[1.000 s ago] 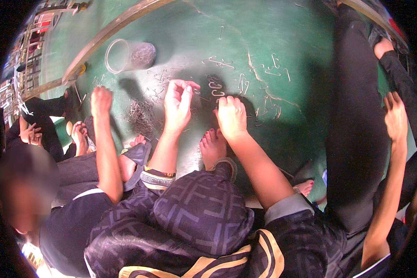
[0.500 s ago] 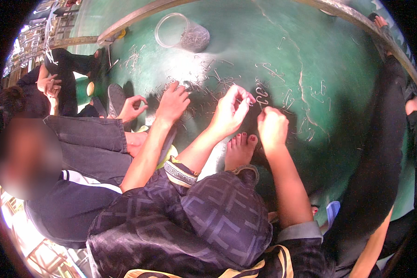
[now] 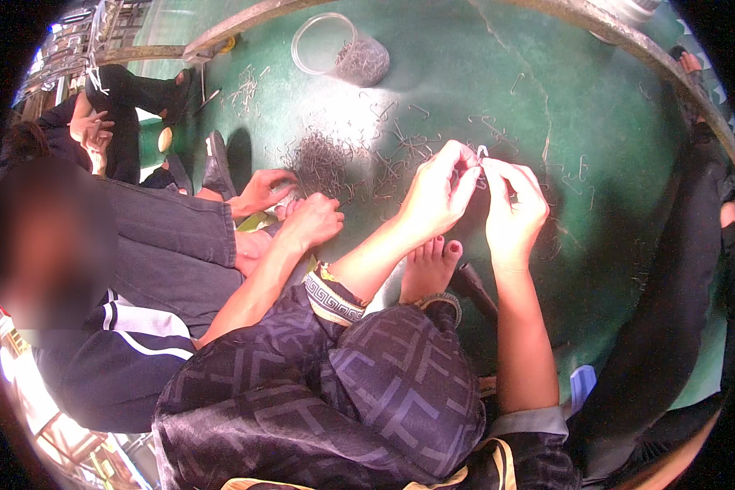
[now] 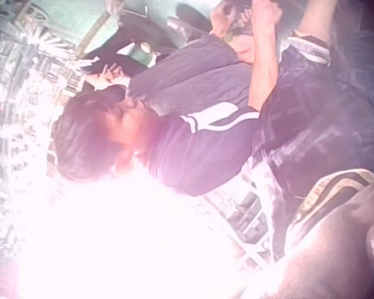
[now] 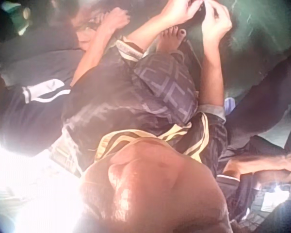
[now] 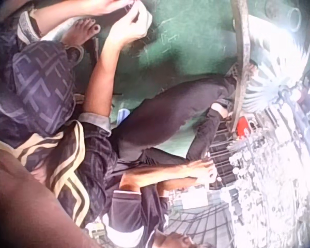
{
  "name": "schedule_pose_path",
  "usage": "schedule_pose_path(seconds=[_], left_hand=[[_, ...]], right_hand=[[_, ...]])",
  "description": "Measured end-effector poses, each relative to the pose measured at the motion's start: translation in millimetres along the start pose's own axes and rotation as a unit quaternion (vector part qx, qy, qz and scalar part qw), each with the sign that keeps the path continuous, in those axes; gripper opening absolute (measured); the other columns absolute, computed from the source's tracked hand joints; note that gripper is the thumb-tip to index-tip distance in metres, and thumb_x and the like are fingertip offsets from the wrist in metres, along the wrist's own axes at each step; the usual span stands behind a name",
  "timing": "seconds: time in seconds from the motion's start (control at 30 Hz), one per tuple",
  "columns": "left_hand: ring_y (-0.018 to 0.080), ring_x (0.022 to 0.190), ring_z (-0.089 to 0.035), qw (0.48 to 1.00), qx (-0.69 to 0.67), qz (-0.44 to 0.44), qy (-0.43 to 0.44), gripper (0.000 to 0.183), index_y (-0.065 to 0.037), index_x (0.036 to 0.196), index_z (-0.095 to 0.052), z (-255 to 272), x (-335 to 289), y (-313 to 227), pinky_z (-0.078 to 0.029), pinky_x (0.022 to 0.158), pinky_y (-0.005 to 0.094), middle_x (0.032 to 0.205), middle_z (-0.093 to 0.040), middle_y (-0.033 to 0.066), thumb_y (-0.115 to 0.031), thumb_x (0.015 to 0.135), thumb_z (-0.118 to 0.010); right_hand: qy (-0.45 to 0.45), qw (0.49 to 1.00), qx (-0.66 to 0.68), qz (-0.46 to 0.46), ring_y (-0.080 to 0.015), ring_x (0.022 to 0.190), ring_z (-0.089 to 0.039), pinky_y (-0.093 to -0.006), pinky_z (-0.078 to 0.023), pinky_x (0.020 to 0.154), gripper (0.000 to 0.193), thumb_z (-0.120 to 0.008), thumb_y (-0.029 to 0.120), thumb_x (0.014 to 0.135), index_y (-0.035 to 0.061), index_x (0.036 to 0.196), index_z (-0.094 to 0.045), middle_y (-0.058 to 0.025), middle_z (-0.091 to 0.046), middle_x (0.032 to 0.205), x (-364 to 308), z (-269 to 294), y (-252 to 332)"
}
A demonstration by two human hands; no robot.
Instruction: The person assembles metal chandelier parts by hand, connecting small metal links and hooks to the circular tiers of a decorative metal frame while sitting on the floor with other workers.
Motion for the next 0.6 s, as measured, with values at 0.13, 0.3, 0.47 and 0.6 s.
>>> schedule_pose_path(seconds=[0.13, 0.3, 0.47, 0.6], left_hand=[[0.0085, 0.058, -0.049, 1.0, -0.019, 0.008, 0.002, 0.009, -0.001, 0.09, -0.05, -1.5, -0.8, 2.3, -0.04, 0.052, 0.0248, 0.074, -0.056, 0.0063, -0.004, 0.086, -0.058], [0.0077, 0.061, -0.053, 0.995, -0.04, 0.08, 0.051, 0.009, -0.001, 0.09, -0.057, -2.2, 1.5, 0.9, -0.042, 0.053, 0.0239, 0.078, -0.06, 0.0053, -0.007, 0.085, -0.061], [0.0113, 0.066, -0.059, 0.988, 0.127, 0.047, -0.079, 0.012, -0.003, 0.094, -0.067, 93.5, 39.5, 21.1, -0.048, 0.062, 0.0251, 0.075, -0.063, 0.0057, -0.007, 0.084, -0.062], [0.0328, 0.084, -0.067, 0.803, 0.47, 0.332, -0.153, 0.023, -0.001, 0.089, -0.07, 256.8, 58.7, 117.1, -0.052, 0.077, 0.0383, 0.091, -0.066, 0.0226, -0.019, 0.076, -0.064]], right_hand=[[-0.015, 1.0, 0.013, -0.016, -0.017, 0.08, -0.063, -0.0279, -0.05, 0.074, 0.011, -0.063, 0.002, 0.081, -0.0001, 0.09, -0.069, -0.0098, -0.067, 0.087, -1.6, -1.0, 0.4], [-0.043, 0.997, 0.051, -0.035, -0.0166, 0.08, -0.063, -0.0275, -0.05, 0.073, 0.011, -0.063, 0.0, 0.081, -0.0009, 0.09, -0.069, -0.0095, -0.067, 0.087, -5.7, -1.4, -10.9], [-0.053, 0.997, 0.052, 0.01, -0.0161, 0.08, -0.062, -0.0267, -0.049, 0.073, 0.012, -0.063, -0.004, 0.08, -0.0021, 0.09, -0.068, -0.0094, -0.067, 0.086, 3.9, 3.9, -0.3], [-0.053, 0.996, 0.053, 0.047, -0.0173, 0.08, -0.062, -0.0272, -0.049, 0.073, 0.012, -0.063, -0.004, 0.079, -0.0022, 0.09, -0.068, -0.0097, -0.067, 0.085, 9.6, 7.9, 7.3]])
Point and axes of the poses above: each hand's wrist, its own x-axis towards the middle knuckle, its own z-axis out of the back of the hand, y = z × x, the point moved 5 cm from there along x, towards the middle knuckle
